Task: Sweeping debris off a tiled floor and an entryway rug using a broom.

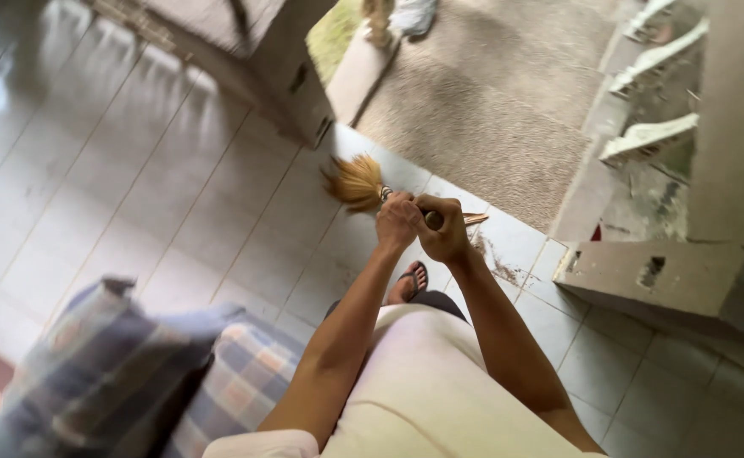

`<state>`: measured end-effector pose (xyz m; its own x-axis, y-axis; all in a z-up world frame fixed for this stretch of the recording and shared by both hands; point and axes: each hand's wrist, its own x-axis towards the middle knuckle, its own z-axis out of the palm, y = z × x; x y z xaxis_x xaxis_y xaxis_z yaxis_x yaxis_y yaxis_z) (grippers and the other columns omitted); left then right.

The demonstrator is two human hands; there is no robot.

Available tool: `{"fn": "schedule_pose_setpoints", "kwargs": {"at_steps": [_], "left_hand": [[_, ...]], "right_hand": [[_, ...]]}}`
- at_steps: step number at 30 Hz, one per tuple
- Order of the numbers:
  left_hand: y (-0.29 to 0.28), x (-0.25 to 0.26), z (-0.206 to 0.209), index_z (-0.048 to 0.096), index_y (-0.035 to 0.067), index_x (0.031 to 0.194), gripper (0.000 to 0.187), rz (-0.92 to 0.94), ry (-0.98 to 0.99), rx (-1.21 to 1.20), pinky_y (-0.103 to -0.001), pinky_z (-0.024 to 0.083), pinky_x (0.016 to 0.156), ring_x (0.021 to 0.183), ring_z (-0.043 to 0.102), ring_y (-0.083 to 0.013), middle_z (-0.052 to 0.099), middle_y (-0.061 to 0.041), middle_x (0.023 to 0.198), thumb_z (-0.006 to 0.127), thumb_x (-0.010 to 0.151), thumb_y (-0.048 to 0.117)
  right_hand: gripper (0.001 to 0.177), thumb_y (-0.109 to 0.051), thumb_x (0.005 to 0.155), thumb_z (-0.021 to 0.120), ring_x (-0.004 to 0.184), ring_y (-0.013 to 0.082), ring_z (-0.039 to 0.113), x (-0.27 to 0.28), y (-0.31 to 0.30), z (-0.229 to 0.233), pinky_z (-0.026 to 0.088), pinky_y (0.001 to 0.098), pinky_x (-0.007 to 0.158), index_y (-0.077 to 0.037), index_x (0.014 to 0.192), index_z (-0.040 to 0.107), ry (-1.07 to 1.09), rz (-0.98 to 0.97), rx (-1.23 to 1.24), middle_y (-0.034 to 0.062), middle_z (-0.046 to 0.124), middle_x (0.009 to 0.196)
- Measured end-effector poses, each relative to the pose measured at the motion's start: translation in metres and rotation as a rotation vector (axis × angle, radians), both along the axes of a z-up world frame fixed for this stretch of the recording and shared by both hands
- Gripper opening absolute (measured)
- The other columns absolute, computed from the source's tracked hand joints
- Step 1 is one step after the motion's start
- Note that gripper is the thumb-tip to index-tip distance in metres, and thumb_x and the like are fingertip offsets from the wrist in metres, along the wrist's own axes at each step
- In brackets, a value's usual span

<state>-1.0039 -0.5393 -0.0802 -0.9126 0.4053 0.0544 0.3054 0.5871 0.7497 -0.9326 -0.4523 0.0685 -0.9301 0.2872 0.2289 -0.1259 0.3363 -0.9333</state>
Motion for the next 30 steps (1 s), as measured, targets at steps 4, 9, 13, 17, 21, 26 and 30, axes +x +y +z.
{"fn": "schedule_pose_setpoints", "kwargs": {"at_steps": [4, 9, 13, 17, 21, 26, 30], "left_hand": [[0.039, -0.006, 0.010, 0.068, 0.008, 0.084, 0.023, -0.105, 0.017, 0.065, -0.048, 0.054, 0.077, 0.092, 0.067, -0.0357, 0.068, -0.013, 0.092, 0.068, 0.089, 0.031], [0.072, -0.012, 0.041, 0.068, 0.006, 0.080, 0.032, -0.242, -0.042, 0.260, -0.043, 0.051, 0.067, 0.075, 0.062, -0.0304, 0.061, -0.011, 0.079, 0.071, 0.094, 0.035], [0.088, -0.018, 0.059, 0.067, 0.007, 0.081, 0.031, -0.304, -0.119, 0.358, -0.041, 0.049, 0.063, 0.070, 0.063, -0.0281, 0.060, -0.009, 0.080, 0.072, 0.094, 0.035], [0.097, -0.030, 0.086, 0.065, 0.009, 0.080, 0.032, -0.378, -0.013, 0.320, -0.040, 0.050, 0.060, 0.072, 0.067, -0.0273, 0.064, -0.005, 0.082, 0.073, 0.094, 0.036], [0.101, -0.049, 0.119, 0.066, 0.012, 0.078, 0.030, -0.540, 0.100, 0.338, -0.041, 0.051, 0.059, 0.071, 0.069, -0.0272, 0.066, -0.002, 0.081, 0.074, 0.092, 0.037], [0.092, -0.065, 0.155, 0.066, 0.012, 0.078, 0.033, -0.796, 0.142, 0.408, -0.041, 0.050, 0.057, 0.065, 0.067, -0.0267, 0.067, -0.002, 0.082, 0.074, 0.093, 0.039], [0.063, -0.057, 0.164, 0.068, 0.013, 0.081, 0.030, -1.077, 0.108, 0.426, -0.040, 0.050, 0.054, 0.064, 0.067, -0.0253, 0.069, 0.000, 0.083, 0.073, 0.094, 0.040]], "right_hand": [[0.035, -0.025, 0.100, 0.071, 0.053, 0.0060, 0.033, 0.003, 0.032, 0.003, 0.026, 0.0270, 0.048, 0.000, 0.077, 0.065, -0.018, -0.104, 0.025, 0.0010, 0.045, 0.057], [0.028, -0.023, 0.099, 0.070, 0.052, 0.0049, 0.040, 0.007, 0.054, 0.017, 0.031, 0.0271, 0.048, -0.001, 0.081, 0.068, 0.019, -0.164, 0.064, 0.0001, 0.049, 0.058], [0.025, -0.020, 0.099, 0.070, 0.052, 0.0065, 0.041, 0.009, 0.062, 0.029, 0.033, 0.0279, 0.049, -0.002, 0.082, 0.067, 0.034, -0.220, 0.114, 0.0024, 0.048, 0.057], [0.019, -0.015, 0.101, 0.068, 0.061, 0.0098, 0.051, 0.003, 0.057, 0.059, 0.042, 0.0276, 0.057, 0.001, 0.089, 0.067, 0.177, -0.298, 0.127, 0.0055, 0.059, 0.069], [0.017, -0.008, 0.102, 0.066, 0.069, 0.0126, 0.059, -0.006, 0.039, 0.099, 0.049, 0.0296, 0.066, 0.004, 0.090, 0.066, 0.306, -0.470, 0.166, 0.0079, 0.064, 0.078], [0.022, -0.002, 0.101, 0.065, 0.064, 0.0144, 0.054, -0.018, -0.013, 0.135, 0.045, 0.0308, 0.062, 0.006, 0.083, 0.056, 0.445, -0.739, 0.123, 0.0088, 0.059, 0.072], [0.039, 0.005, 0.103, 0.062, 0.053, 0.0163, 0.045, -0.017, -0.075, 0.150, 0.041, 0.0311, 0.055, 0.001, 0.073, 0.037, 0.613, -0.949, 0.148, 0.0082, 0.046, 0.063]]}}
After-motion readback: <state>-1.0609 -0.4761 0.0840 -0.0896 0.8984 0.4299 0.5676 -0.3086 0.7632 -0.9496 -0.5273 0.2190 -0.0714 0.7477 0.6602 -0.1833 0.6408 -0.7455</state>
